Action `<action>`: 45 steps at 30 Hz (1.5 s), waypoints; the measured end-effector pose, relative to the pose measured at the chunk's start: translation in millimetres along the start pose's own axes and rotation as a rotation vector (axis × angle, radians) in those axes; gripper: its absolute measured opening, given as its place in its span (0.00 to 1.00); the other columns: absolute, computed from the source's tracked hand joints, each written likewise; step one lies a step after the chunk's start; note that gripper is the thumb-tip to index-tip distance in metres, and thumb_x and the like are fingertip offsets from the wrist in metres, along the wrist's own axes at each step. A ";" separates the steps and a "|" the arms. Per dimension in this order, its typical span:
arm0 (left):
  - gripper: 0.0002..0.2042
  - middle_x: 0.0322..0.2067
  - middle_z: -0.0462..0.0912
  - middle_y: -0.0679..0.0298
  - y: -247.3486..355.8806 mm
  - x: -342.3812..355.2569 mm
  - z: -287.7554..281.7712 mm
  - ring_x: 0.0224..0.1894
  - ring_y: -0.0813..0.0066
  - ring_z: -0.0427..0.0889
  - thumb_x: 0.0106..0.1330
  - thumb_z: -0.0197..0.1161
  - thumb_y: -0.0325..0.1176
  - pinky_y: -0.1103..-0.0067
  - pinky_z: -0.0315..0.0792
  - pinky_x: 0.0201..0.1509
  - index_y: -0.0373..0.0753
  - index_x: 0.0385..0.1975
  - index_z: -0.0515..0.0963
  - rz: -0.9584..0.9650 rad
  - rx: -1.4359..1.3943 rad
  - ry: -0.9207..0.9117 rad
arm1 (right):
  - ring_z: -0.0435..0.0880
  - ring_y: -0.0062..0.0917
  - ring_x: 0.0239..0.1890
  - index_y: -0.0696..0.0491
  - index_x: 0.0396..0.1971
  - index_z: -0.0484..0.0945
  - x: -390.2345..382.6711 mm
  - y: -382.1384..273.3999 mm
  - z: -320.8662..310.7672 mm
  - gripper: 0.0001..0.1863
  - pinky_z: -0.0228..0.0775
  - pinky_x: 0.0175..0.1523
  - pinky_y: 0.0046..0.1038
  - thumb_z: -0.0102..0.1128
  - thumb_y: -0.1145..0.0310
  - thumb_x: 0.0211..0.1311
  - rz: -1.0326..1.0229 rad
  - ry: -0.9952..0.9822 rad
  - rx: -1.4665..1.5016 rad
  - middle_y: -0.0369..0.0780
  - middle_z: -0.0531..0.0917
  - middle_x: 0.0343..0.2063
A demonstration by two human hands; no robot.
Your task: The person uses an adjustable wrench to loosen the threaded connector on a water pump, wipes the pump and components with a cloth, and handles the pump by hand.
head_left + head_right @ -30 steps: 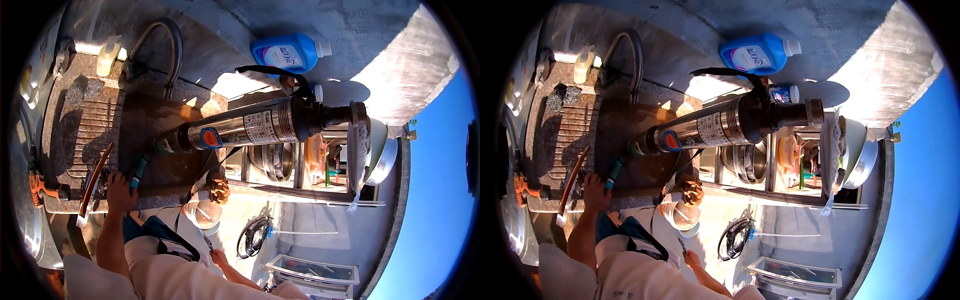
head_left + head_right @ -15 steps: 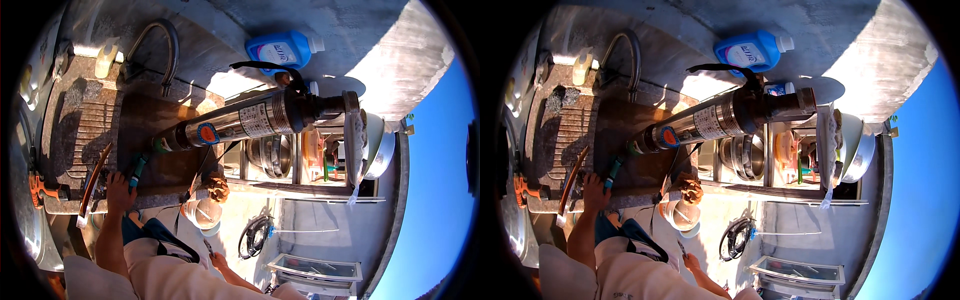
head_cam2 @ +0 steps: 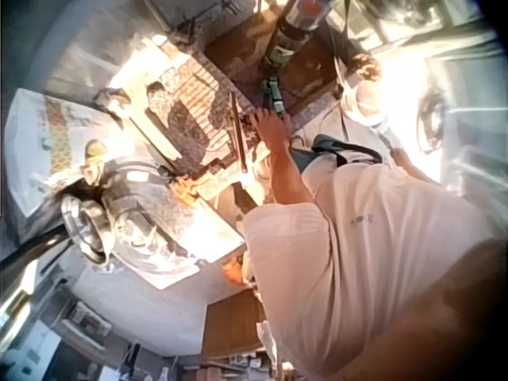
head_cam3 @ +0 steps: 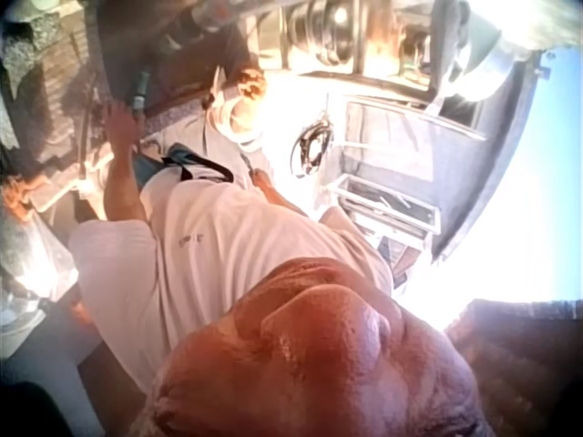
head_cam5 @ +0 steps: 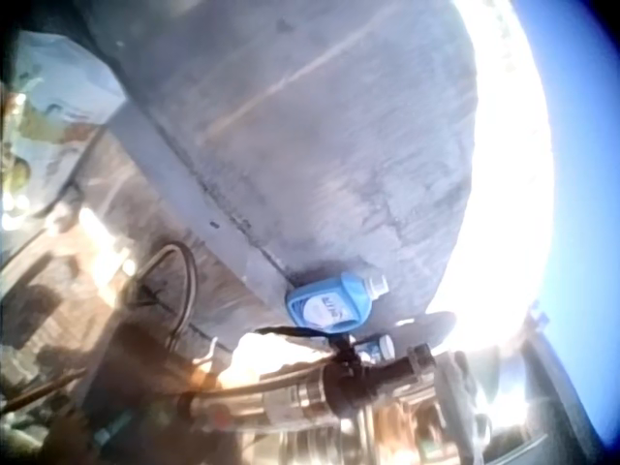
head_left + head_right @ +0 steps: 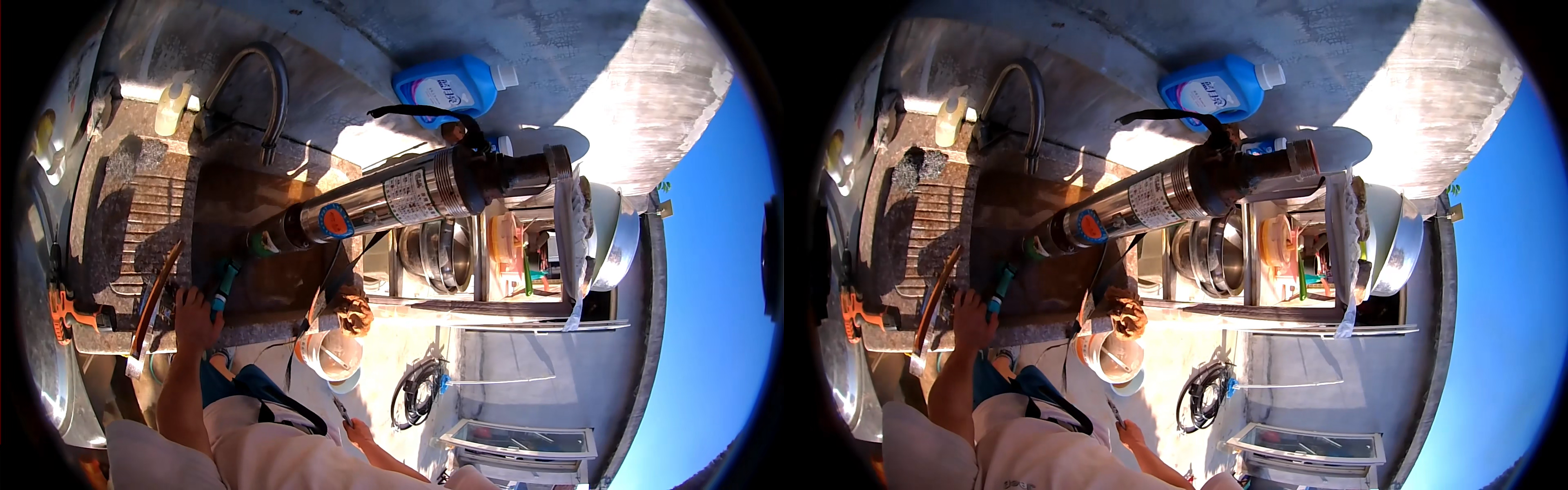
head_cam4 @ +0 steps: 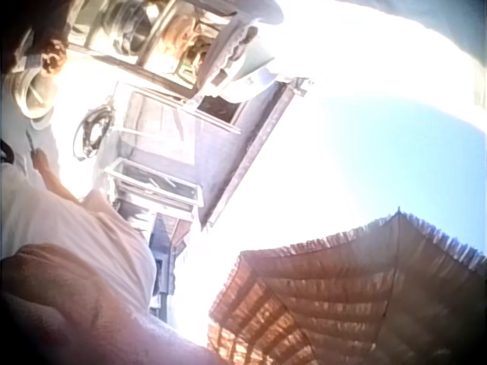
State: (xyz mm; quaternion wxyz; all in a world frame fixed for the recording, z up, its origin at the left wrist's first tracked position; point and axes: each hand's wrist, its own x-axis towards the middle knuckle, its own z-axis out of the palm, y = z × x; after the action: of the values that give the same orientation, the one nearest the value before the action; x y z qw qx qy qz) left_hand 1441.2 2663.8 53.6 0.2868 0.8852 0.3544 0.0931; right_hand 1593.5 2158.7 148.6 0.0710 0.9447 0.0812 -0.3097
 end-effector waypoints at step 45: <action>0.22 0.40 0.78 0.51 4.7 1.2 -14.2 0.55 0.59 0.67 0.61 0.53 0.46 0.60 0.47 0.69 0.29 0.30 0.81 0.094 0.141 0.041 | 0.63 0.13 0.19 0.60 0.30 0.77 -109.3 -345.1 -452.8 0.06 0.56 0.24 0.22 0.61 0.73 0.61 -1.062 0.704 0.243 0.33 0.69 0.15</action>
State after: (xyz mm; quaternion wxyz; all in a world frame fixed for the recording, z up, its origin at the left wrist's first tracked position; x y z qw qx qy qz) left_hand 1439.6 2668.1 67.9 0.2118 0.9167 0.3239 0.0995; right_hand 1698.3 2567.2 546.2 -0.2301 0.8222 0.5203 0.0188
